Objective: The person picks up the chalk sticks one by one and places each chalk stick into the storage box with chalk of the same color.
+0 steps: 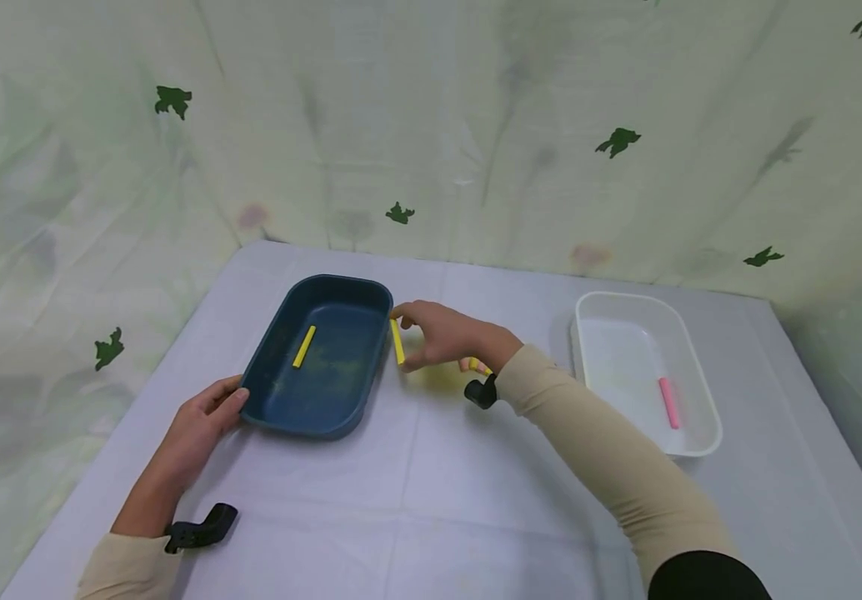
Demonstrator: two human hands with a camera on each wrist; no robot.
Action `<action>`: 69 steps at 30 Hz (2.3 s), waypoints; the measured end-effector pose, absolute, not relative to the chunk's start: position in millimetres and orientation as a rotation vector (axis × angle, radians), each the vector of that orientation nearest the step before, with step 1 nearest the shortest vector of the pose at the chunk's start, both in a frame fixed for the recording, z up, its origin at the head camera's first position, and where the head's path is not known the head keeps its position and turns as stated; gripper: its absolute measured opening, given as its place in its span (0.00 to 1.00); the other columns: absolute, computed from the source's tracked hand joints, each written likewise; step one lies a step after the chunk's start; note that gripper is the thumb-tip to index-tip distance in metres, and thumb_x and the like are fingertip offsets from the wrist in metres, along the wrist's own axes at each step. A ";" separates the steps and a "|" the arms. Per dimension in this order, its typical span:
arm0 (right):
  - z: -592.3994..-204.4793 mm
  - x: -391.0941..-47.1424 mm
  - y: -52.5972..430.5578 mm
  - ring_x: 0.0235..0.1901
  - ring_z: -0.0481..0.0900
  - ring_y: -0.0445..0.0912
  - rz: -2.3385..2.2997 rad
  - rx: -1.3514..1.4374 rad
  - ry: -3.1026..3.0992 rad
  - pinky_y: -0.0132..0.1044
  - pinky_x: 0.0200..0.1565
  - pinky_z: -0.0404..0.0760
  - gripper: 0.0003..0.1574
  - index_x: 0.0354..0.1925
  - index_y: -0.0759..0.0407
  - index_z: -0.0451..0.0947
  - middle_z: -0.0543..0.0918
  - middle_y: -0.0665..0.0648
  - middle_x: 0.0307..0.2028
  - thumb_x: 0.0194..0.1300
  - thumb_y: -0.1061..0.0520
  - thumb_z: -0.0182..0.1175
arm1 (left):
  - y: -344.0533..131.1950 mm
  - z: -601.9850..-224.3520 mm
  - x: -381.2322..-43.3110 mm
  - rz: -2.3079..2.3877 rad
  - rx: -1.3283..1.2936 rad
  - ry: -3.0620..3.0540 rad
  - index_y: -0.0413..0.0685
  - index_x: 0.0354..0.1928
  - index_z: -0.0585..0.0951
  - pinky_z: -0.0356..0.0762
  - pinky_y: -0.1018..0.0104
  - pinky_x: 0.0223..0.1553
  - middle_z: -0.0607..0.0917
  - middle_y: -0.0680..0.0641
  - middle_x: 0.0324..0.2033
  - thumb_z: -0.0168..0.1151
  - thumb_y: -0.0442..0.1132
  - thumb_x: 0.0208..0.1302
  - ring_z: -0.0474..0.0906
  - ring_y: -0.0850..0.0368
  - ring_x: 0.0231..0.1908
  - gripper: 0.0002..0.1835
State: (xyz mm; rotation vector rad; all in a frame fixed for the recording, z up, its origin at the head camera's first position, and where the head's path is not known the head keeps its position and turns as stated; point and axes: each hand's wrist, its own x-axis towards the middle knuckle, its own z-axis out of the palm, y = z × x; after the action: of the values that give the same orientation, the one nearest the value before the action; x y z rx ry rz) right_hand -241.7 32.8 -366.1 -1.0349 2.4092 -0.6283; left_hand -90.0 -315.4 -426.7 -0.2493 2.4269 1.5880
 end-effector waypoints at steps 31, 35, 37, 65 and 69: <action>-366.8 -239.4 10.1 0.64 0.71 0.53 -0.624 -1.028 2.408 0.47 0.64 0.72 0.52 0.75 0.55 0.57 0.70 0.62 0.64 0.60 0.46 0.70 | -311.0 -431.6 -89.0 1.641 -0.338 2.418 0.44 0.77 0.54 0.70 0.72 0.64 0.59 0.38 0.75 0.45 0.63 0.73 0.65 0.68 0.65 0.41; -367.6 -239.0 8.2 0.65 0.71 0.54 -0.644 -0.998 2.402 0.47 0.64 0.72 0.52 0.75 0.55 0.57 0.69 0.62 0.65 0.61 0.46 0.70 | -310.2 -433.7 -85.8 1.702 -0.290 2.478 0.49 0.78 0.55 0.73 0.86 0.50 0.65 0.39 0.69 0.48 0.58 0.75 0.69 0.82 0.53 0.37; -368.5 -238.9 7.5 0.65 0.71 0.54 -0.652 -0.983 2.401 0.48 0.65 0.72 0.52 0.75 0.55 0.57 0.69 0.63 0.65 0.61 0.47 0.70 | -309.2 -434.5 -84.3 1.712 -0.255 2.528 0.52 0.78 0.55 0.72 0.88 0.47 0.66 0.38 0.66 0.49 0.55 0.75 0.68 0.85 0.49 0.35; -375.0 -237.5 -1.2 0.64 0.74 0.53 -0.649 -0.927 2.475 0.47 0.62 0.75 0.52 0.75 0.56 0.58 0.69 0.64 0.64 0.61 0.41 0.68 | -312.3 -426.9 -81.7 1.477 -0.086 2.607 0.60 0.79 0.48 0.59 0.94 0.48 0.51 0.37 0.78 0.59 0.50 0.71 0.51 0.31 0.75 0.42; -379.5 -237.2 -2.1 0.64 0.74 0.53 -0.655 -0.912 2.471 0.47 0.62 0.75 0.53 0.74 0.56 0.59 0.69 0.64 0.64 0.60 0.40 0.68 | -313.8 -428.3 -81.4 1.455 -0.107 2.601 0.61 0.80 0.47 0.61 0.93 0.49 0.50 0.37 0.78 0.59 0.51 0.71 0.51 0.31 0.75 0.43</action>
State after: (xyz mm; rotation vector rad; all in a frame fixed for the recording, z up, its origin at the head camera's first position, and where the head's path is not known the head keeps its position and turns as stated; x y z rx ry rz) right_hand -237.2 -2.1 -379.5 -0.9124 2.4713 -0.6546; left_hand -81.4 -313.8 -428.3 -0.1067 2.6012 1.4553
